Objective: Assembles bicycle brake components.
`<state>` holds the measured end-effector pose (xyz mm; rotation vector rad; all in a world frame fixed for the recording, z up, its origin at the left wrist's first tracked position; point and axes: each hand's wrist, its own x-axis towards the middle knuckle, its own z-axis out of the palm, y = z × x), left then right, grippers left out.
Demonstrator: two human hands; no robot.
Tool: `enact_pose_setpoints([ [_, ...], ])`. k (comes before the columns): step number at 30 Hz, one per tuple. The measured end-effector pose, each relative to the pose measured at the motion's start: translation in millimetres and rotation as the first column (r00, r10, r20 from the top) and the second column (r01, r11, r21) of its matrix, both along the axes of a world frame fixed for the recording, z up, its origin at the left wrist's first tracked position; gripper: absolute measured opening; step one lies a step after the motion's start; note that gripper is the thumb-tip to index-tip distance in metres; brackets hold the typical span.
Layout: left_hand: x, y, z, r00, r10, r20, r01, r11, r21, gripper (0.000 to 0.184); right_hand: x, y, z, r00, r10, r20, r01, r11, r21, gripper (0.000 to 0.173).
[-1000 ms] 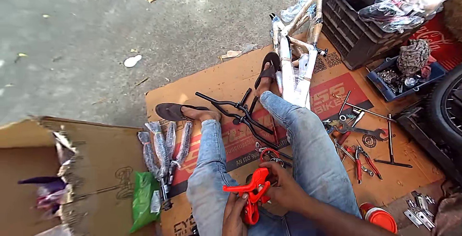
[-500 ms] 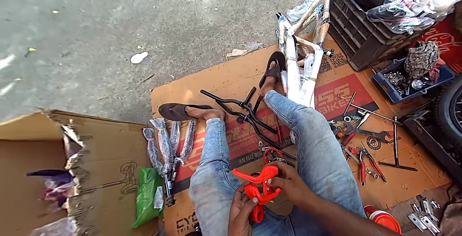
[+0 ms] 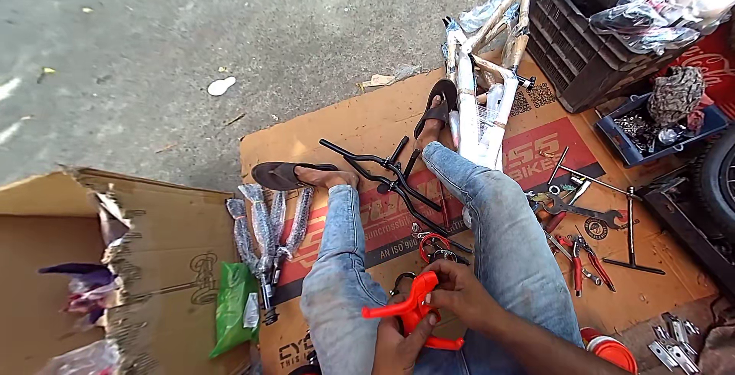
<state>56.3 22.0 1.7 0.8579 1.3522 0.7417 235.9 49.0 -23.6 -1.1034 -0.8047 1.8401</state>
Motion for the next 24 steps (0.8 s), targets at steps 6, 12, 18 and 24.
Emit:
enact_pose_setpoints([
  [6,-1.8,-3.2,-4.2,0.996,-0.053,-0.066,0.056,0.997,0.047,0.054,-1.8,4.5,0.4,0.987,0.158,0.003,-0.158,0.987,-0.008,0.034],
  [12,1.6,3.5,1.5,0.999,0.037,-0.029,-0.038,0.998,-0.051,0.042,-8.5,22.9,-1.5,0.968,0.210,0.136,-0.202,0.977,-0.067,0.040],
  [18,-4.4,8.0,-0.9,0.994,0.105,-0.027,-0.108,0.984,-0.139,0.028,-20.3,68.4,-17.9,0.842,0.395,0.367,-0.371,0.918,-0.138,0.050],
  [24,-5.8,11.0,-4.0,0.996,0.091,0.002,-0.090,0.983,-0.158,0.031,-38.3,96.5,-49.3,0.795,0.412,0.446,-0.354,0.911,-0.211,0.051],
])
